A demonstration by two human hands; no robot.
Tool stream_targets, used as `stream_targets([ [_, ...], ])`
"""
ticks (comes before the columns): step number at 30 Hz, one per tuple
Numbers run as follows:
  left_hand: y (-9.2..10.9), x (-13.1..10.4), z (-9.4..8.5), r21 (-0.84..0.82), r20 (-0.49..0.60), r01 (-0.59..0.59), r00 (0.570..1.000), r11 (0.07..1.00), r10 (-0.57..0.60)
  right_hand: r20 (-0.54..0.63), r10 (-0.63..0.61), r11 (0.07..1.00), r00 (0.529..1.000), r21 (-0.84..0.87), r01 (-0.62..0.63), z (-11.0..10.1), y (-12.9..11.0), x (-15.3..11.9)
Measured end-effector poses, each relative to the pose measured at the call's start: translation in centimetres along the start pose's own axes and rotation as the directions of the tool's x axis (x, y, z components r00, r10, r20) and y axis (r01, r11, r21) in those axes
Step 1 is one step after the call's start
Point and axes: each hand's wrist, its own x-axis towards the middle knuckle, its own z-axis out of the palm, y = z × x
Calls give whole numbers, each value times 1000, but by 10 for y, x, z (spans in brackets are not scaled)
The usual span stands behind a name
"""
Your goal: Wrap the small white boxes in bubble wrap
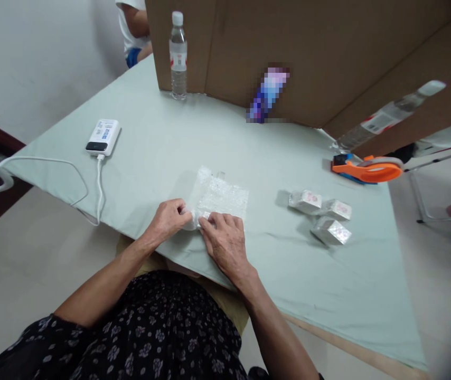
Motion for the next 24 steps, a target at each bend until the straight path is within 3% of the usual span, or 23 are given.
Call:
stream_targets([
  [5,6,1,11,-368,134,139,986,919,-96,36,-3,1000,999,22,3,-3,-1,1],
  [9,7,3,18,-509,203,208,972,836,-118,59,-4,998,998,65,1,-7,0,0],
  [15,16,1,19,-496,229,188,970,848,-81,66,-13,997,998,83,7,-10,0,-1],
  [21,29,0,2,-405,399,210,916,890,-35,45,-35,989,998,144,29,-14,4,-3],
  [24,26,0,1,-322,419,106,907,941,42,18,-27,976,999,217,22,-15,8,-5],
])
